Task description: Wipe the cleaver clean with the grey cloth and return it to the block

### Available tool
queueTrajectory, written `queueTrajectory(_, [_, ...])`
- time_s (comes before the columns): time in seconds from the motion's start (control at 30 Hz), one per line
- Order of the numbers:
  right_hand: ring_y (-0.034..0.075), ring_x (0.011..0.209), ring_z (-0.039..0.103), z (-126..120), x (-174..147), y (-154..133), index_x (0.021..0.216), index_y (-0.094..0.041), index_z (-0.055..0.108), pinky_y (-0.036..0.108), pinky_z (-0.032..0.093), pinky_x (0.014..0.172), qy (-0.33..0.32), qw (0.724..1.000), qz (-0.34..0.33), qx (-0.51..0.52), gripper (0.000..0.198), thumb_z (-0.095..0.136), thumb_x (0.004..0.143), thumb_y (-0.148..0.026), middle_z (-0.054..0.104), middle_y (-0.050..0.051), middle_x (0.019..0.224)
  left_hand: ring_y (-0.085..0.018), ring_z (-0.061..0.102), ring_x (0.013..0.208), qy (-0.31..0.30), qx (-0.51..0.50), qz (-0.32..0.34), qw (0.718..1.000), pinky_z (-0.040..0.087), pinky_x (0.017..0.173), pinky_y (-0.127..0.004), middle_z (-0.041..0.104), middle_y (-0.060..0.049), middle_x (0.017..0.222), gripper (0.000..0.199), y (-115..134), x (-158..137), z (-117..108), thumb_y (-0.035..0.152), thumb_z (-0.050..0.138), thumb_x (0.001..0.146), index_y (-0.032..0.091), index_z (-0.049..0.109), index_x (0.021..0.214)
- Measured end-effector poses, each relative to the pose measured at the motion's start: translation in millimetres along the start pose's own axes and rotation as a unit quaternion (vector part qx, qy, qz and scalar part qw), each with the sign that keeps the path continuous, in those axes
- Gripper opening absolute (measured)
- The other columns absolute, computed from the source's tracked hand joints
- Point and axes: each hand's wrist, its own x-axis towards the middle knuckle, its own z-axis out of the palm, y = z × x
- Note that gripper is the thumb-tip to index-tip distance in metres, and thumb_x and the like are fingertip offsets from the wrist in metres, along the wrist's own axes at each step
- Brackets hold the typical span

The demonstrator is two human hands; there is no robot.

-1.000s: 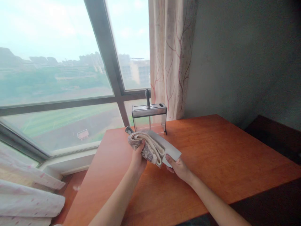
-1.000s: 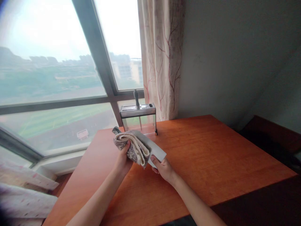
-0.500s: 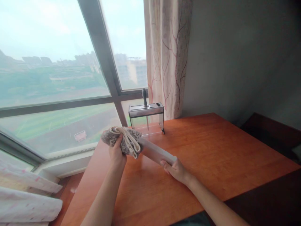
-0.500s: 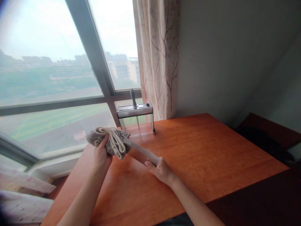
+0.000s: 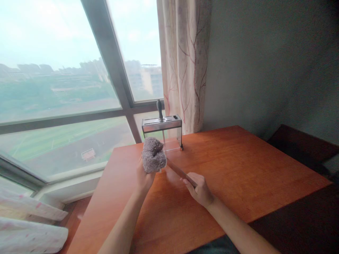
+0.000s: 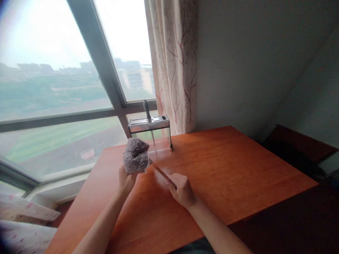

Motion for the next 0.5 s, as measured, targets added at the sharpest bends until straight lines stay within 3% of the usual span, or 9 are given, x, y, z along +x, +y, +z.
queueTrajectory(0.1, [0.019, 0.071, 0.064, 0.4, -1.7, 2.3, 0.103, -0.017, 0.067, 0.03, 0.048, 0.067, 0.006, 1.0, -0.015, -0.025, 0.026, 0.043, 0.095, -0.023, 0.067, 0.008, 0.075, -0.028, 0.064, 0.09, -0.036, 0.051, 0.029, 0.998, 0.051, 0.075, -0.028, 0.072, -0.002, 0.079, 0.028, -4.9, -5.7, 8.5, 0.008, 0.077, 0.051, 0.016, 0.073, 0.077])
queueTrajectory(0.27, [0.019, 0.07, 0.063, 1.3, -1.0, 3.3, 0.113, -0.016, 0.063, 0.031, 0.048, 0.066, 0.005, 0.997, -0.035, -0.062, 0.028, 0.043, 0.094, -0.021, 0.068, 0.008, 0.077, -0.025, 0.065, 0.094, 0.001, -0.145, -0.056, 0.988, 0.05, 0.082, -0.031, 0.072, -0.002, 0.082, 0.025, -0.2, -5.1, 15.8, 0.02, 0.073, 0.061, 0.018, 0.071, 0.085])
queueTrajectory(0.33, [0.019, 0.07, 0.064, 1.0, -0.1, 2.8, 0.111, -0.017, 0.064, 0.03, 0.049, 0.065, 0.011, 0.997, -0.037, -0.064, 0.027, 0.043, 0.094, -0.021, 0.069, 0.009, 0.077, -0.024, 0.065, 0.095, -0.001, -0.18, -0.095, 0.979, 0.051, 0.082, -0.032, 0.073, -0.002, 0.086, 0.026, 2.6, -3.9, 16.0, 0.024, 0.072, 0.064, 0.019, 0.071, 0.089])
queueTrajectory(0.4, [0.019, 0.069, 0.064, 0.2, 0.4, 1.7, 0.108, -0.017, 0.065, 0.03, 0.049, 0.065, 0.015, 0.997, -0.044, -0.069, 0.026, 0.044, 0.094, -0.02, 0.069, 0.009, 0.076, -0.024, 0.065, 0.095, -0.004, -0.163, -0.091, 0.982, 0.051, 0.081, -0.031, 0.073, -0.002, 0.087, 0.028, 4.3, -2.8, 14.1, 0.024, 0.074, 0.063, 0.02, 0.071, 0.091])
queueTrajectory(0.5, [0.019, 0.067, 0.064, -1.0, 0.7, 0.2, 0.111, -0.015, 0.064, 0.031, 0.05, 0.064, 0.009, 0.994, -0.067, -0.085, 0.026, 0.046, 0.093, -0.018, 0.069, 0.009, 0.075, -0.026, 0.065, 0.094, -0.023, -0.059, -0.029, 0.998, 0.05, 0.081, -0.029, 0.073, -0.002, 0.083, 0.032, 6.7, -1.3, 9.1, 0.015, 0.078, 0.054, 0.019, 0.072, 0.086])
